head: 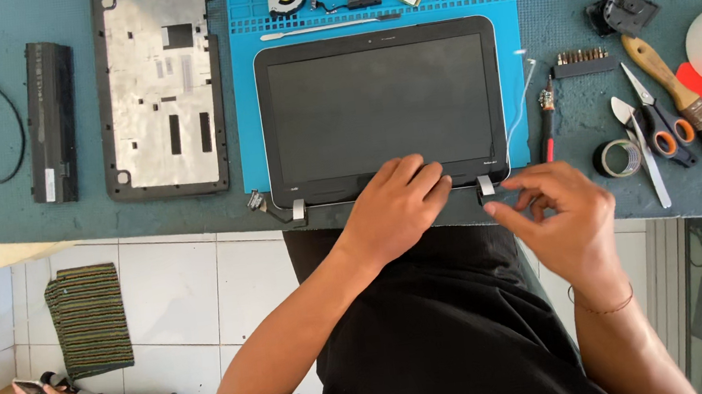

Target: The person secures a laptop screen bezel with tape, then places the motherboard on a workbench and uses a screwdriver to tighten several screws on the board.

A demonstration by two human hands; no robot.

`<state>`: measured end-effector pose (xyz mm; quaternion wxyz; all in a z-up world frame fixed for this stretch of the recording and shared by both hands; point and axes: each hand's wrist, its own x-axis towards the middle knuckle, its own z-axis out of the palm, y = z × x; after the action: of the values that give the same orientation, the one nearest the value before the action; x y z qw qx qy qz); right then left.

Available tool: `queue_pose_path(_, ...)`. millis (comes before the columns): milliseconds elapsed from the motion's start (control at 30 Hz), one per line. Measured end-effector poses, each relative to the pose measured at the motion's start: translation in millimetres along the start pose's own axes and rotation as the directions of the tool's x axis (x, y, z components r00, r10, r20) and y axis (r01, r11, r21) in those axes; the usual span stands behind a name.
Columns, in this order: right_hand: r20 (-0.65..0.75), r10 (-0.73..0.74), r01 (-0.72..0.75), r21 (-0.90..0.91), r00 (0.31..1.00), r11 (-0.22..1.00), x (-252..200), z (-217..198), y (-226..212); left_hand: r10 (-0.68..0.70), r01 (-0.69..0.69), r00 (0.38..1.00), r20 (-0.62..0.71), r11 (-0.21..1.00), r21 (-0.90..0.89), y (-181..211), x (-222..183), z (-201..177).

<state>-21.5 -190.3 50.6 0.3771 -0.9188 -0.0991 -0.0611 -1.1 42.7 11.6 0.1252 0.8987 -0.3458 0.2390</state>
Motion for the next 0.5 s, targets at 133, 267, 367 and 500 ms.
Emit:
queue_pose_path(133, 0.071, -0.128, 0.128, 0.006, 0.989, 0.992, 0.6, 3.7, 11.7, -0.089, 0.107, 0.993, 0.076, 0.955, -0.275, -3.4, -11.1, 23.0)
queue_pose_path(267, 0.050, -0.334, 0.336, -0.039, 0.941, 0.941, 2.6, 5.3, 21.0, -0.298, 0.386, 0.921, 0.252, 0.785, -0.485, -13.1, 2.7, 20.2)
queue_pose_path(367, 0.052, -0.343, 0.344, -0.019, 0.938, 0.939, 4.4, 4.2, 21.5, -0.338, 0.571, 0.803, 0.490, 0.673, -0.470, -21.5, 17.8, 10.8)
queue_pose_path(500, 0.057, -0.211, 0.211, 0.008, 0.976, 0.977, 0.4, 6.5, 25.0, -0.344, 0.528, 0.841, 0.417, 0.690, -0.496, -22.3, 15.5, 7.1)
